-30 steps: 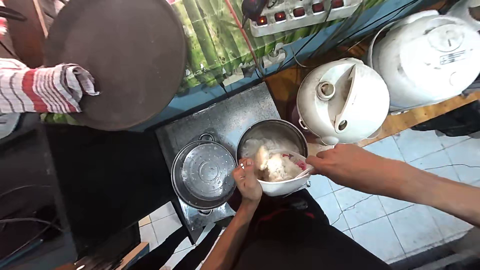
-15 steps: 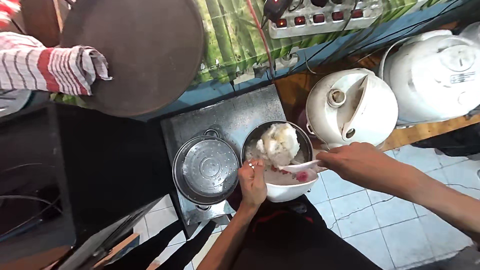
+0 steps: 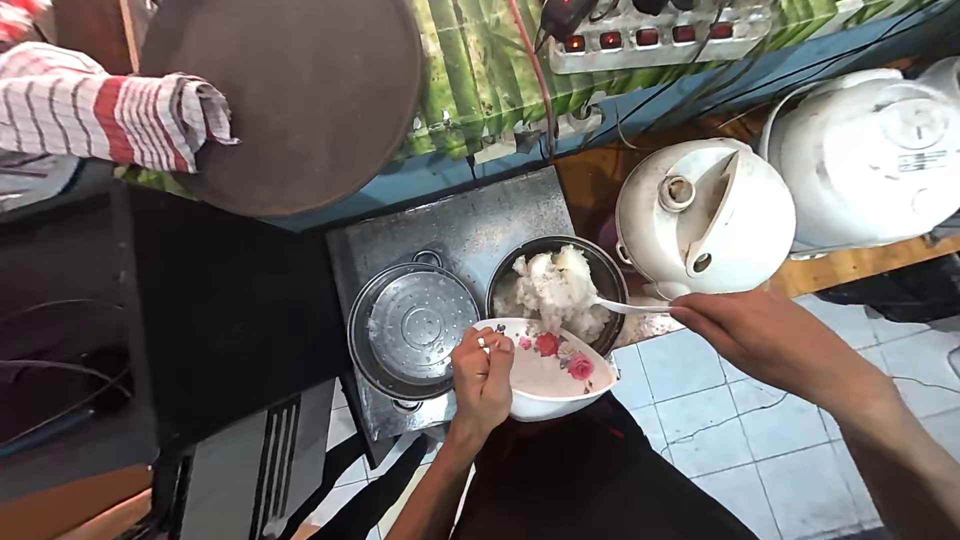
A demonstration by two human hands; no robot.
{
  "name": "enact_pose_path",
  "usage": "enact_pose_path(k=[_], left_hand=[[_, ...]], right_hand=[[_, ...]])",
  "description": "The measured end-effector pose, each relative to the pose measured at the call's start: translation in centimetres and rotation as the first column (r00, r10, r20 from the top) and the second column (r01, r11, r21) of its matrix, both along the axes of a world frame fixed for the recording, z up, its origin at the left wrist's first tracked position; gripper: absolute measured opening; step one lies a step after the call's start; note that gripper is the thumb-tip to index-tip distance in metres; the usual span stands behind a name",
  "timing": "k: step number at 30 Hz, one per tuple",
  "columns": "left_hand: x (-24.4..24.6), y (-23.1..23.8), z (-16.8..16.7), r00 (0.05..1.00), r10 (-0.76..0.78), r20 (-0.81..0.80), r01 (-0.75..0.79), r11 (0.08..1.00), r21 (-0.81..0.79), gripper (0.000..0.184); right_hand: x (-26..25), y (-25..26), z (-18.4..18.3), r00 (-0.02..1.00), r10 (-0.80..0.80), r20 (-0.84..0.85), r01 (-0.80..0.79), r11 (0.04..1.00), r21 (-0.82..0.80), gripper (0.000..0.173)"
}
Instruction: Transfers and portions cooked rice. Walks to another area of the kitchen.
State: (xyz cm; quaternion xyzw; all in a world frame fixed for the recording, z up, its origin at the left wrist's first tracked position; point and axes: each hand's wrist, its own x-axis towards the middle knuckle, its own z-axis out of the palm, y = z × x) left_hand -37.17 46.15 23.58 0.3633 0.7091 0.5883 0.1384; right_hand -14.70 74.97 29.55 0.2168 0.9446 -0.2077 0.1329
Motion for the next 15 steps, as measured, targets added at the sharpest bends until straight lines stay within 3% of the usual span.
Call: enact_pose_path(k=[4,6,11,15], left_hand=[[-0.4,0.2,-0.7,0.999,-0.016,0.036,0.013,0.995,0.099,0.046],[-0.2,0.8,-1.0,1.0,-0.018,0.02,0.015,0.992,0.121,0.046],[-0.1,1.3,-1.1,0.997,-0.019,-0.081,0.029,0.993,0.119,0.047],[-0.6,0.5,-1.0,0.996,-0.008,-0.085,0.015,0.996,0.087,0.047]], right_hand=[[-0.7,-2.9,-1.5,0.989,-0.026,-0.144,0.024,1.0,-0.013,0.049],[-2.8,-4.5,-3.1,0.982,-0.048,-0.184,0.06,0.997,0.057,0.045],[-8.4,-7.8,-5.2,0.995,-0.091,-0.048,0.098,0.977,0.191,0.023],[-10.5,-7.0,-5.4,0.996,-0.084,0.012,0.083,0.994,0.073,0.026]])
